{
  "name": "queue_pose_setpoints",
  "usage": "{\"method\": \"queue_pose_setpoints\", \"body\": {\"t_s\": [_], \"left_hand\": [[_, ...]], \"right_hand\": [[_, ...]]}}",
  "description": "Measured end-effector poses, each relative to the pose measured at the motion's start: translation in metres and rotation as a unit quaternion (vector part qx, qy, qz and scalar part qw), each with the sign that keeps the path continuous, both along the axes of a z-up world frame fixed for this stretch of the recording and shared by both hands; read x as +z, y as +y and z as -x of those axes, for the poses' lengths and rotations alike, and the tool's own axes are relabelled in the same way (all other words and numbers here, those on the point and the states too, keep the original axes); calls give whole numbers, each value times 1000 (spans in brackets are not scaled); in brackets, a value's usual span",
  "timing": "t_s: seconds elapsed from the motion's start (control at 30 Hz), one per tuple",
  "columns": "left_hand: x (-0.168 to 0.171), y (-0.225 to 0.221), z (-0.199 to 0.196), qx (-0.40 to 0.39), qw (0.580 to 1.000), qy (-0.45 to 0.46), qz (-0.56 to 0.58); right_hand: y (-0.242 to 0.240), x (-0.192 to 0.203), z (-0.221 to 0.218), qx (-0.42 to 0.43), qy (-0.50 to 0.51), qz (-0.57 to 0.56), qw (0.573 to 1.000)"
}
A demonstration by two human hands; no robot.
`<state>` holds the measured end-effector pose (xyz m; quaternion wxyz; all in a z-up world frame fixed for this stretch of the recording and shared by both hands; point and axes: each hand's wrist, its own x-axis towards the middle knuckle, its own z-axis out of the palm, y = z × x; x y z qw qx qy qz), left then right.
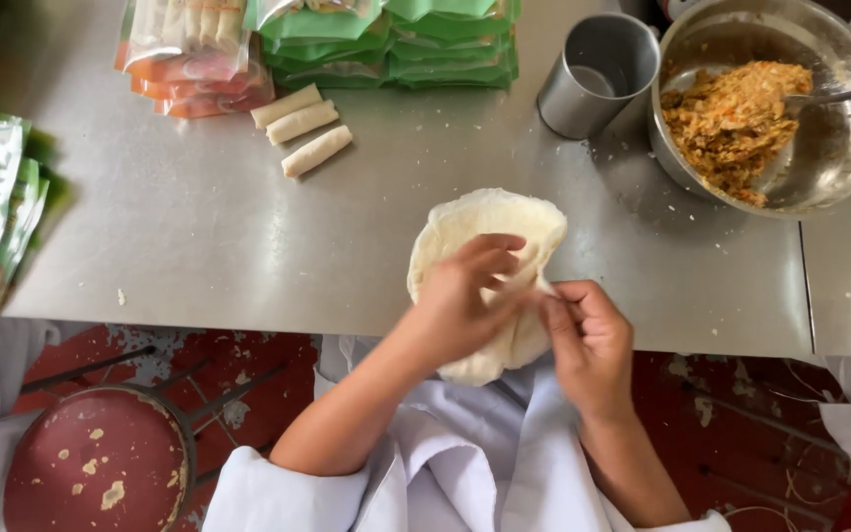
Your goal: The person prepares lumpia by placing filling onto wrappers and rolling them, then packs the finished rolls into plastic bags.
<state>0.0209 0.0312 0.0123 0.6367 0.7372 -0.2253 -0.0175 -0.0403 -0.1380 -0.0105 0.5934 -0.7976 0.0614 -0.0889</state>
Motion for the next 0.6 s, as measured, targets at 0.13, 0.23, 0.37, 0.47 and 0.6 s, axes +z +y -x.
{"method": "queue_pose_setpoints", "body": {"t_s": [0.13, 0.23, 0.37, 0.47, 0.6], "left_hand": [[23, 19, -11, 92, 995, -14, -40], [29, -2, 13, -4, 998, -38, 40], [23, 5, 17, 6, 1000, -1, -7], [35, 6, 19, 27, 994, -7, -103], [38, 38, 10, 65, 992, 111, 14]], "right_hand": [[-45, -10, -9, -21, -27, 9, 999], [-31, 3, -4, 2, -15, -31, 999], [-36, 5, 0, -40, 0, -26, 999], [-26, -3, 10, -35, 6, -15, 999], [-19, 37, 3, -78, -13, -109, 991]]}}
